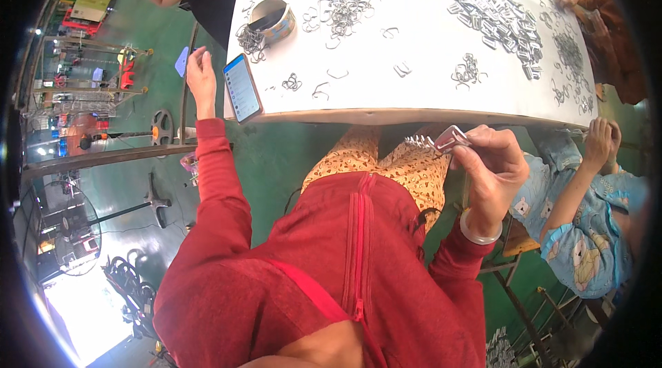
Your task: The person assembles small metal keychains by hand at a table. They pick up a metal clip and a small metal piece, connect them, and then hang the finished keychain on a nearby rack. The process is repeated continuously.
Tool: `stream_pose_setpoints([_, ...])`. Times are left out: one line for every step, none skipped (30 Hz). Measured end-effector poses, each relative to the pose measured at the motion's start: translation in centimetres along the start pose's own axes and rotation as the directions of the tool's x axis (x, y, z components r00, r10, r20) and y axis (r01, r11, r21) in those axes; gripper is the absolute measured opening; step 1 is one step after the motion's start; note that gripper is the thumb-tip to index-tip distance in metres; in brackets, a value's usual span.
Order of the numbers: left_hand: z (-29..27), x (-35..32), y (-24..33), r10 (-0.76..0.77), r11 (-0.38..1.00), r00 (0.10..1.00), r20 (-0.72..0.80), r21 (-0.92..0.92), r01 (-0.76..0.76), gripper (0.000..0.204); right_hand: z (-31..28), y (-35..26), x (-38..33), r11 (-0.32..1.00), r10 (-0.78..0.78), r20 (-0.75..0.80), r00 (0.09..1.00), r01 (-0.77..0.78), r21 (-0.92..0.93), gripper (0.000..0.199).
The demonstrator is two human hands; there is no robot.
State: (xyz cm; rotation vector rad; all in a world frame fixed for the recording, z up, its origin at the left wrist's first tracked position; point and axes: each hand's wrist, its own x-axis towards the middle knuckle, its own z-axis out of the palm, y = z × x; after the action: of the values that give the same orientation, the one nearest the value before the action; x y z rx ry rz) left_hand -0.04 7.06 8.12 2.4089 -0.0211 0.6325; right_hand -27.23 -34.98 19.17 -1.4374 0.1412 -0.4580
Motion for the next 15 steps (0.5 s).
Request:
stream_pose_setpoints([-0.5,-0.2,3.0,0.091,0.996,0.995,0.030,-0.002,-0.091,0.022,-0.1,0.1,-0.1,1.000,0.005,-0.003,1.000,-0.005,0.010,0.016])
stream_pose_setpoints([-0.6,-0.7,5.9,0.180,0.984,0.982,0.058,-0.006,-0.180,0.021,-0.1,0.2,-0.1,1.000,0.010,-0.005,1.000,-0.010,0.020,0.015])
stream_pose_setpoints([-0.3,-1.6,9.2,0.132,0.987,0.978,0.160,-0.113,-0.115,0.021,-0.3,0.5,-0.1,0.999,0.023,0.000,1.000,-0.023,0.028,0.013])
stream_pose_setpoints([0.5,-2.6,12.1,0.095,0.978,0.962,0.257,-0.206,-0.042,0.021,-0.5,0.7,-0.2,0.999,0.027,0.000,1.000,-0.027,0.032,0.012])
stream_pose_setpoints([2.2,-3.6,12.8,0.189,0.953,0.936,0.297,-0.284,-0.102,0.019,-0.5,0.7,-0.1,0.999,0.031,0.009,0.999,-0.032,0.039,0.012])
stream_pose_setpoints([5.5,-4.5,11.3,0.384,0.887,0.872,0.303,-0.384,-0.257,0.017,-0.5,0.8,-0.1,0.999,0.031,0.005,1.000,-0.031,0.042,0.012])
stream_pose_setpoints([7.8,-5.3,11.7,0.403,0.903,0.803,0.439,-0.331,-0.272,0.022,-0.7,1.0,-0.1,0.999,0.029,0.016,0.999,-0.030,0.034,0.011])
stream_pose_setpoints([9.5,-6.3,12.8,0.362,0.930,0.789,0.496,-0.258,-0.264,0.024,-0.6,0.9,0.0,0.998,0.042,0.025,0.999,-0.043,0.044,0.011])
stream_pose_setpoints([11.1,-7.0,14.2,0.323,0.947,0.769,0.552,-0.190,-0.261,0.026,-0.8,0.9,-0.1,0.999,0.030,0.021,0.999,-0.031,0.036,0.010])
stream_pose_setpoints([12.4,-7.5,15.1,0.371,0.928,0.815,0.445,-0.153,-0.338,0.028,-1.0,1.0,-0.3,0.999,0.020,0.018,1.000,-0.020,0.026,0.010])
stream_pose_setpoints([13.5,-7.8,15.9,0.420,0.907,0.843,0.336,-0.110,-0.407,0.029,-1.1,1.0,-0.4,0.998,0.037,0.038,0.999,-0.039,0.049,0.010])
stream_pose_setpoints([14.6,-8.3,16.4,0.468,0.882,0.854,0.228,-0.062,-0.467,0.030,-1.1,0.9,-0.6,0.996,0.057,0.057,0.997,-0.061,0.069,0.011])
stream_pose_setpoints([15.7,-8.6,16.7,0.488,0.867,0.850,0.200,-0.003,-0.497,0.031,-1.0,0.9,-0.6,0.993,0.074,0.059,0.996,-0.078,0.084,0.014])
stream_pose_setpoints([16.9,-8.5,16.9,0.509,0.849,0.843,0.175,0.057,-0.525,0.031,-0.9,0.9,-0.6,0.990,0.091,0.060,0.994,-0.097,0.100,0.017])
stream_pose_setpoints([17.8,-8.3,16.9,0.526,0.832,0.837,0.151,0.114,-0.543,0.032,-0.9,0.9,-0.6,0.987,0.120,0.053,0.991,-0.125,0.100,0.017])
